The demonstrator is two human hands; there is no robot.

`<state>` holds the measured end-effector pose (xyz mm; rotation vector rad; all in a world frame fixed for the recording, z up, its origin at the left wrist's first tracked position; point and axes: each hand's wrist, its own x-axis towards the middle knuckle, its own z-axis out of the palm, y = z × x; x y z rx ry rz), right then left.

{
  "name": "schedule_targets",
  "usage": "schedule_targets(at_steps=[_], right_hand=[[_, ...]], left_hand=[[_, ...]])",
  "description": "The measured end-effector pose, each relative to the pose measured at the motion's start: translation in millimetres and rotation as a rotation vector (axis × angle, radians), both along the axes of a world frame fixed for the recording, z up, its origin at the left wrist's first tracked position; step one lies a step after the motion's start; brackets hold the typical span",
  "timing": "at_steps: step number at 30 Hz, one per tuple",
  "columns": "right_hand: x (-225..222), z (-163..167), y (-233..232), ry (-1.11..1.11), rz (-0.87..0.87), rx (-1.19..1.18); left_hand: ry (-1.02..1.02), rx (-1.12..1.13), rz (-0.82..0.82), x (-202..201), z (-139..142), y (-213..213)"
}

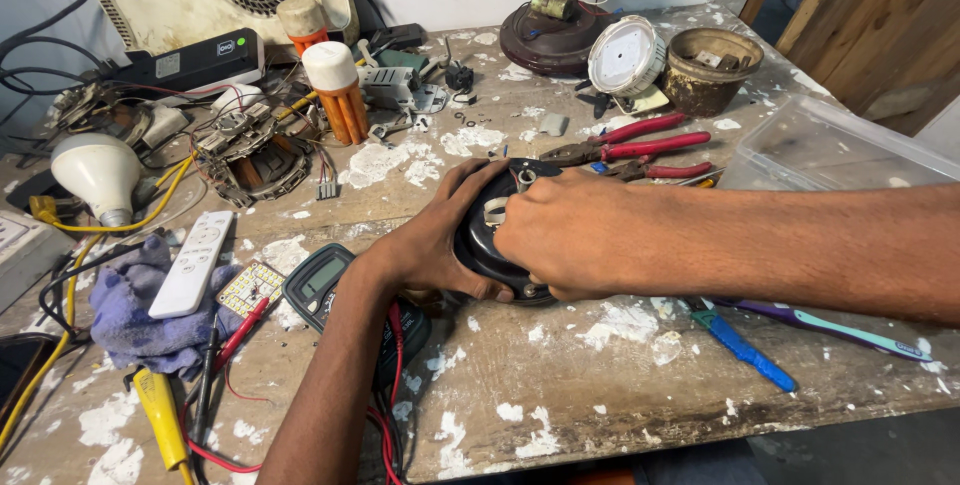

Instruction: The person works on a black ceiling fan motor housing on a cluttered workbench, holding it steady while unscrewing fasteners with a screwdriver and pulling wiring and a capacitor free from the assembly. They reposition the housing repeatedly and continue loosening screws around its edge by hand and with the screwdriver.

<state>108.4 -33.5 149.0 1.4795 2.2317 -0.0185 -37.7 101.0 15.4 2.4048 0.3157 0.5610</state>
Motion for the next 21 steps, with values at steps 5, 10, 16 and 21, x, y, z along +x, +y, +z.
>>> schedule_targets(at_steps=[5,10,16,21], right_hand=[[-5,2,-1,0.002,-0.078,0.003],[-10,1,1,0.026,-0.222,-0.025],[-11,-8,16,-0.019,-0.253,-0.046],[-6,-11,30,-0.060,-0.300,-0.106]], left_hand=[[0.013,-0.013,0.004,1,1,-1],[0.010,0.001,0.001,2,2,-3],[0.030,-0.028,0.011,3,2,-2],[0.013,-0.006,0.000,3,4,-3]])
